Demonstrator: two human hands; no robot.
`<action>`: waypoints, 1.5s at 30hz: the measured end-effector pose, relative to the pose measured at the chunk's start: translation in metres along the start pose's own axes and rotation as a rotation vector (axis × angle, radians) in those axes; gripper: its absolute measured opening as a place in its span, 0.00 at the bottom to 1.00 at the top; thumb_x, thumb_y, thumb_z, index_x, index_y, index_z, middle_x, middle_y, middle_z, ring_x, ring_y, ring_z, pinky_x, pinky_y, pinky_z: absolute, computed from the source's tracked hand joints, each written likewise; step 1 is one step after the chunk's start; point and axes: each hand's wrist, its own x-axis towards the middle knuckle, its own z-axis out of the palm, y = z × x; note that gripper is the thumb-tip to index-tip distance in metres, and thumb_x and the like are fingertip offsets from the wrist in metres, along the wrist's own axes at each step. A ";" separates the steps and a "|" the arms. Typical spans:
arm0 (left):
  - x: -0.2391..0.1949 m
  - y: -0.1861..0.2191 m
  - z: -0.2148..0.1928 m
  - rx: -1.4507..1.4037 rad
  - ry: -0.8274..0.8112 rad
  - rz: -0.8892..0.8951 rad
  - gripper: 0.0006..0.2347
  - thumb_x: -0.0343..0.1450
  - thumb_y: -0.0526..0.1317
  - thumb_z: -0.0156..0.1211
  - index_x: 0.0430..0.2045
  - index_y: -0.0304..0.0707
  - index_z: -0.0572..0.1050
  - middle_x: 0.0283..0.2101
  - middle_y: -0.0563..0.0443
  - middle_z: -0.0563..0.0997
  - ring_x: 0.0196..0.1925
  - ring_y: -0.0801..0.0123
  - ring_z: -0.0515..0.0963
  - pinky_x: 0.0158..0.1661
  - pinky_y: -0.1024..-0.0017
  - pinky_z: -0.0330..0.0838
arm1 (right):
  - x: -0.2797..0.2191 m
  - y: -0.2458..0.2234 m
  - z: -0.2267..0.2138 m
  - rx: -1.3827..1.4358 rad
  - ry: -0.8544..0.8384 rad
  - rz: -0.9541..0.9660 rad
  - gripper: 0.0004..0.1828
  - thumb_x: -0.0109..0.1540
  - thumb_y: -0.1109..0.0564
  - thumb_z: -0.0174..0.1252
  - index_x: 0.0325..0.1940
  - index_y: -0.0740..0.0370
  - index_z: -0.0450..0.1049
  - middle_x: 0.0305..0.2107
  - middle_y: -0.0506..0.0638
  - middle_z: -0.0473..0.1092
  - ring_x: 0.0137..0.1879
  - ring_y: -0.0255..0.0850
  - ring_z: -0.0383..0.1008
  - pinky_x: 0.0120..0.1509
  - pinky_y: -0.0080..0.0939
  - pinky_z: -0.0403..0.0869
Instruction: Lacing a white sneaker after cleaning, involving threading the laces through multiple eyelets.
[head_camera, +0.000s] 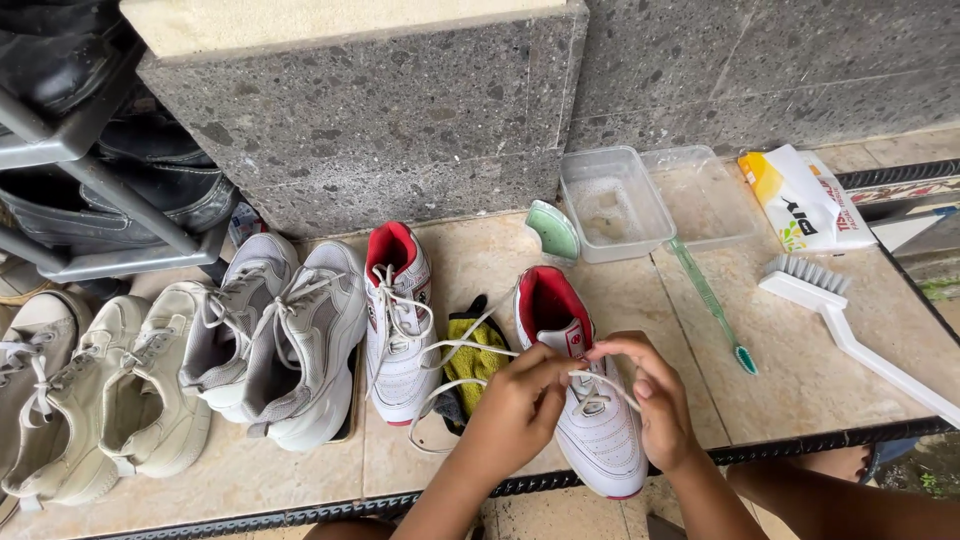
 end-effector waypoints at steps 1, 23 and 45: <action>0.001 0.002 0.002 -0.002 -0.004 -0.003 0.13 0.72 0.26 0.49 0.48 0.31 0.78 0.40 0.46 0.76 0.29 0.64 0.74 0.31 0.69 0.67 | 0.002 -0.004 -0.001 0.000 0.003 0.005 0.32 0.67 0.40 0.39 0.53 0.73 0.72 0.45 0.62 0.74 0.56 0.50 0.75 0.65 0.48 0.72; 0.006 -0.012 -0.011 -0.024 -0.051 -0.037 0.04 0.71 0.31 0.47 0.25 0.32 0.67 0.34 0.46 0.69 0.35 0.60 0.70 0.39 0.67 0.65 | 0.100 -0.016 -0.003 -0.624 -0.669 0.098 0.04 0.65 0.54 0.56 0.36 0.52 0.72 0.31 0.42 0.74 0.40 0.40 0.72 0.44 0.39 0.67; 0.002 -0.023 -0.037 -0.076 -0.339 -0.101 0.09 0.75 0.39 0.60 0.25 0.35 0.77 0.30 0.53 0.81 0.30 0.68 0.76 0.37 0.70 0.68 | 0.080 0.025 -0.021 -0.141 -0.586 0.274 0.13 0.65 0.50 0.57 0.40 0.63 0.77 0.32 0.46 0.74 0.38 0.33 0.71 0.41 0.33 0.71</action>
